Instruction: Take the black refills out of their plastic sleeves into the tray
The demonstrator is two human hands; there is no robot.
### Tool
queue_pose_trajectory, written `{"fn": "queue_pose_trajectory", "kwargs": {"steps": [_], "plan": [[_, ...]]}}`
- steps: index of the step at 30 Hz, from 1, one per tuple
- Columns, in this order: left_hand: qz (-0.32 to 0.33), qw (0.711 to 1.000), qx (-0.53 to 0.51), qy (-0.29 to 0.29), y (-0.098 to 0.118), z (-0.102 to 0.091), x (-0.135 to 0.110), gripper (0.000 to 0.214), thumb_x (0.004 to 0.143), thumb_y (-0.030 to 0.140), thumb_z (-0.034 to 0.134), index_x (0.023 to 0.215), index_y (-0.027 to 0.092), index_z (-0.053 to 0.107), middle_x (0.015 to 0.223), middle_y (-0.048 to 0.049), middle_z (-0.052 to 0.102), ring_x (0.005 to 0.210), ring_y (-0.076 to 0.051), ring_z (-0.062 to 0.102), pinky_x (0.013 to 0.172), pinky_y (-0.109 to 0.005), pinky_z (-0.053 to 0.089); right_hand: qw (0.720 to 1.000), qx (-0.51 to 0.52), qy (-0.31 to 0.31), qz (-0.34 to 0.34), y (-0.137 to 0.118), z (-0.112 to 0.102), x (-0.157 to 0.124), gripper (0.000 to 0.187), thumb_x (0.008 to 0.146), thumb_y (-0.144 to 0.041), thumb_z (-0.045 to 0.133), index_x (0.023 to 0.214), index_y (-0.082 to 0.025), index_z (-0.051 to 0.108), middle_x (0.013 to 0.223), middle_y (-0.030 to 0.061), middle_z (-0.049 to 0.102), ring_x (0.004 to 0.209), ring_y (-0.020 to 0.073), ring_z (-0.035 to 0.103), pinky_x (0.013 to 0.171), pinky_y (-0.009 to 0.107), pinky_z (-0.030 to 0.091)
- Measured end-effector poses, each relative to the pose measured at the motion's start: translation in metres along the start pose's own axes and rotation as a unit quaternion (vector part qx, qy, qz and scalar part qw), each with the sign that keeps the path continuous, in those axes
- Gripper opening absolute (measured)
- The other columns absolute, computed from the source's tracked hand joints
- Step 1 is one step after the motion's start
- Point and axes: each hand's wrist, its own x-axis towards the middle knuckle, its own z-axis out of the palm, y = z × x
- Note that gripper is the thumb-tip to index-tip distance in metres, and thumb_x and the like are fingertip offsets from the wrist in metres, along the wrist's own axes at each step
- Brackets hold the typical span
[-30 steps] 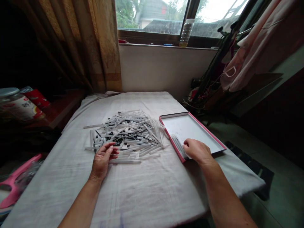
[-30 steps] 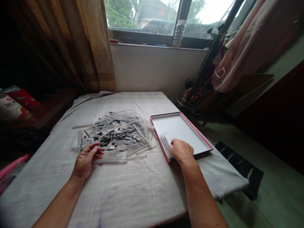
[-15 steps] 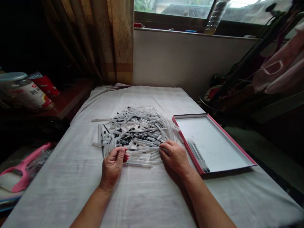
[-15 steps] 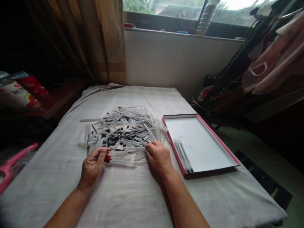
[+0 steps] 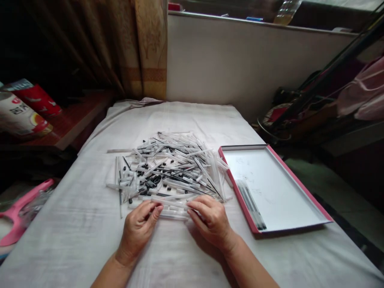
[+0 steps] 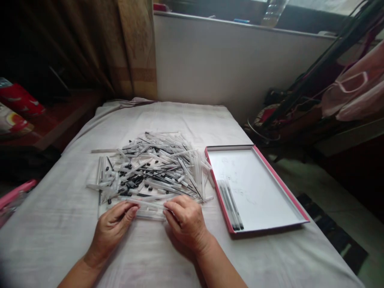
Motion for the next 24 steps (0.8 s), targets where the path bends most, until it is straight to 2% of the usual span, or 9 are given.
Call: {"fn": "queue_pose_trajectory", "kwargs": {"steps": [3, 6, 9, 11, 13, 18, 24], "plan": [[-0.059, 0.996, -0.053, -0.04, 0.005, 0.003, 0.001, 0.022, 0.083, 0.037, 0.065, 0.08, 0.017, 0.073, 0.086, -0.0079, 0.075, 0.067, -0.017, 0.068, 0.06, -0.024, 0.054, 0.999, -0.017, -0.03, -0.025, -0.008, 0.007, -0.003, 0.012, 0.09, -0.022, 0.058, 0.095, -0.02, 0.068, 0.083, 0.0052, 0.071, 0.073, 0.0176, 0.063, 0.067, 0.028, 0.048], [-0.133, 0.978, -0.144, -0.064, 0.011, 0.006, 0.002, 0.033, 0.082, 0.048, 0.063, 0.086, 0.016, 0.07, 0.085, -0.0079, 0.074, 0.058, -0.015, 0.063, 0.046, -0.021, 0.048, 0.997, -0.045, -0.056, -0.036, -0.01, 0.013, -0.004, 0.013, 0.09, -0.025, 0.058, 0.093, -0.021, 0.07, 0.082, 0.0041, 0.071, 0.072, 0.0171, 0.063, 0.067, 0.027, 0.047], [-0.164, 0.966, -0.195, -0.054, 0.015, 0.008, 0.003, 0.041, 0.081, 0.057, 0.06, 0.089, 0.016, 0.064, 0.096, -0.0099, 0.072, 0.064, -0.016, 0.065, 0.039, -0.019, 0.042, 0.996, -0.085, -0.027, -0.006, -0.002, 0.011, -0.002, 0.017, 0.092, -0.026, 0.055, 0.094, -0.022, 0.072, 0.084, 0.0048, 0.072, 0.076, 0.0173, 0.065, 0.071, 0.026, 0.047], [-0.161, 0.966, -0.197, -0.046, 0.013, 0.01, 0.003, 0.042, 0.081, 0.058, 0.059, 0.09, 0.017, 0.062, 0.088, -0.0077, 0.072, 0.06, -0.014, 0.062, 0.04, -0.019, 0.042, 0.99, -0.135, 0.013, 0.045, 0.006, 0.004, 0.001, 0.019, 0.093, -0.024, 0.054, 0.096, -0.022, 0.072, 0.088, 0.0062, 0.073, 0.082, 0.0183, 0.065, 0.075, 0.027, 0.048], [-0.14, 0.972, -0.184, -0.047, 0.01, 0.011, 0.003, 0.04, 0.083, 0.055, 0.058, 0.093, 0.017, 0.062, 0.072, -0.0029, 0.068, 0.054, -0.012, 0.057, 0.044, -0.02, 0.043, 0.976, -0.19, 0.027, 0.1, 0.014, -0.004, 0.003, 0.019, 0.092, -0.023, 0.054, 0.099, -0.022, 0.073, 0.094, 0.0071, 0.073, 0.087, 0.019, 0.065, 0.077, 0.027, 0.047], [-0.086, 0.984, -0.137, -0.067, 0.0, 0.016, 0.0, 0.036, 0.087, 0.048, 0.054, 0.098, 0.016, 0.068, 0.061, 0.0015, 0.059, 0.055, -0.012, 0.055, 0.054, -0.023, 0.047, 0.942, -0.277, -0.044, 0.183, 0.017, -0.016, 0.005, 0.018, 0.091, -0.029, 0.057, 0.098, -0.025, 0.074, 0.101, 0.0064, 0.072, 0.092, 0.0202, 0.065, 0.075, 0.027, 0.046], [-0.065, 0.99, -0.107, -0.066, -0.004, 0.019, -0.001, 0.035, 0.085, 0.045, 0.057, 0.1, 0.017, 0.071, 0.068, -0.0018, 0.065, 0.061, -0.015, 0.06, 0.054, -0.023, 0.048, 0.93, -0.285, -0.082, 0.217, 0.011, -0.012, 0.009, 0.016, 0.09, -0.029, 0.058, 0.091, -0.024, 0.073, 0.099, 0.0055, 0.07, 0.093, 0.02, 0.063, 0.073, 0.027, 0.044]]}}
